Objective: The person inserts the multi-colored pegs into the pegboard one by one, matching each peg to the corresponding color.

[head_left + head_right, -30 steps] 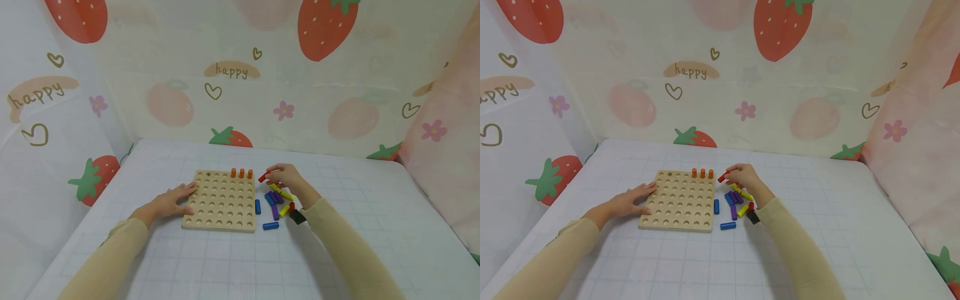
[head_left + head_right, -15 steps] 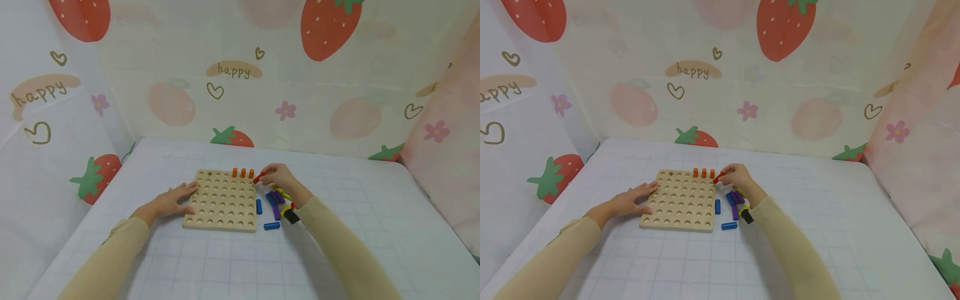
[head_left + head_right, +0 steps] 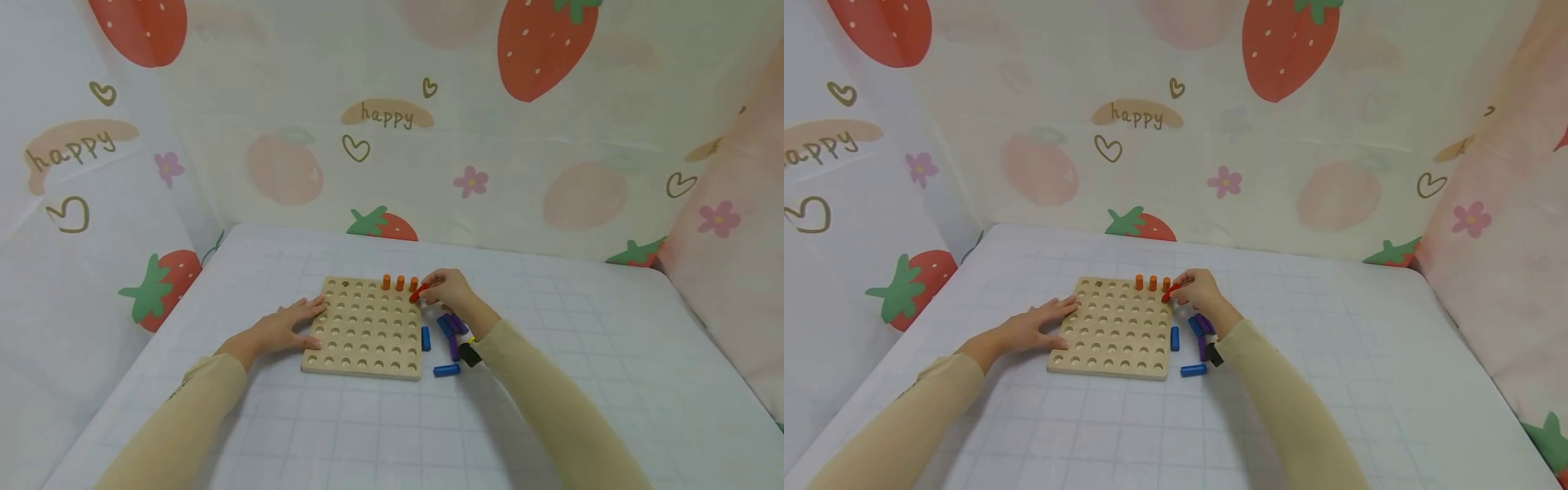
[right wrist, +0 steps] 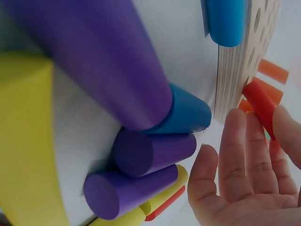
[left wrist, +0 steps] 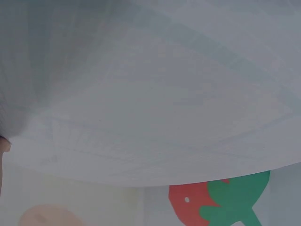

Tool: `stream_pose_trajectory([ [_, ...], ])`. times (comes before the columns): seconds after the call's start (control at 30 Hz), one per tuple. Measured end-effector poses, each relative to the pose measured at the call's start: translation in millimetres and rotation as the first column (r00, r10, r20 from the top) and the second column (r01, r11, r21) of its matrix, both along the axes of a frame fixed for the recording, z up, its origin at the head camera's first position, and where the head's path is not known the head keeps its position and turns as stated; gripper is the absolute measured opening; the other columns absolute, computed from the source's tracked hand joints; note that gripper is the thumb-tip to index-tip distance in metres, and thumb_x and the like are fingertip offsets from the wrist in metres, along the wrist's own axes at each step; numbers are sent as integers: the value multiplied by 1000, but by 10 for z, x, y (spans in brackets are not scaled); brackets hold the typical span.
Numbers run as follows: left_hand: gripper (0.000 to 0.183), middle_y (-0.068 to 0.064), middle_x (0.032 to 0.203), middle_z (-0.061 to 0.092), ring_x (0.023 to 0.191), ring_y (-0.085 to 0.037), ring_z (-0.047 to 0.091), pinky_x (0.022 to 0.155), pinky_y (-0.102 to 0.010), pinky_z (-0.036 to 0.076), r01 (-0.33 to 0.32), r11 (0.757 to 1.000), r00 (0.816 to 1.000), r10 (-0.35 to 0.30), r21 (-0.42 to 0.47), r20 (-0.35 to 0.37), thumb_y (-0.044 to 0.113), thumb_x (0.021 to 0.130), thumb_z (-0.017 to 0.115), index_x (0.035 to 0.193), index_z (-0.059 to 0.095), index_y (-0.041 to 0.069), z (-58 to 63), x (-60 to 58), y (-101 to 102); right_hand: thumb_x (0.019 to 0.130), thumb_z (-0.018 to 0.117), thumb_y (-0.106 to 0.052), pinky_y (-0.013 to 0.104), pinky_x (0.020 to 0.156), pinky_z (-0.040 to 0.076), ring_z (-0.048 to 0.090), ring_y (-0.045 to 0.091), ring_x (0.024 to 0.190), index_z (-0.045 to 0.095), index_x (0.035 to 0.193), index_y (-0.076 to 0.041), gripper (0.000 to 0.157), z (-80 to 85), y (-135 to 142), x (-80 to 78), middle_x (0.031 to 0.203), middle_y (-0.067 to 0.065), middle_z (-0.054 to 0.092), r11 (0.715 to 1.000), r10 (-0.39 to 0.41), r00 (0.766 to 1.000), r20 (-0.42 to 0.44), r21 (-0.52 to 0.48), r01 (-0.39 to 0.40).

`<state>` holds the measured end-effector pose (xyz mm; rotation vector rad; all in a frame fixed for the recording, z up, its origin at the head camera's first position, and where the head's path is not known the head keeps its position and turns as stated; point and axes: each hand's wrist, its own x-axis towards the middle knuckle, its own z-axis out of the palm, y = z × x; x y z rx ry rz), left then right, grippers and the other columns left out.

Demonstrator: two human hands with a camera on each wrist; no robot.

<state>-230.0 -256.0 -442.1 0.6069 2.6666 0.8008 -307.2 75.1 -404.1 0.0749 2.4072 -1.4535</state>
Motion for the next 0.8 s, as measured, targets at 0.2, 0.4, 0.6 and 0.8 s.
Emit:
stream_pose_trajectory([
  [0.2, 91, -15, 160, 15, 145, -42, 7, 110, -68, 3, -5, 1000, 1000, 5, -4, -5, 50, 84, 69, 152, 29, 3, -31, -16, -10, 87, 70, -1, 23, 44, 30, 63, 23, 74, 63, 103, -2, 18, -1, -25, -4, 88, 8, 69, 1000, 17, 1000, -21, 24, -17],
  [0.4, 92, -14, 160, 16, 145, -42, 7, 110, -68, 3, -4, 1000, 1000, 4, -2, -11, 50, 84, 69, 152, 30, 4, -35, -15, -15, 88, 70, -2, 24, 46, 29, 62, 22, 73, 64, 107, -2, 21, -32, -50, -33, 94, 10, 69, 998, 31, 999, -31, 46, -29],
  [0.6, 91, -15, 160, 16, 145, -42, 7, 110, -68, 3, -6, 1000, 1000, 6, 9, -8, 49, 84, 70, 152, 30, 3, -27, -8, -10, 89, 70, -6, 24, 49, 30, 65, 22, 77, 67, 116, -4, 27, -44, -63, -29, 107, 12, 71, 998, 41, 999, -26, 51, -39],
  [0.8, 91, -15, 160, 15, 145, -42, 6, 110, -68, 2, -2, 1000, 1000, 2, 11, -4, 47, 84, 70, 152, 29, 3, -12, -1, 1, 90, 69, -5, 23, 45, 28, 65, 20, 73, 67, 119, -3, 30, -36, -42, -15, 112, 14, 70, 999, 24, 1000, -5, 25, -24],
])
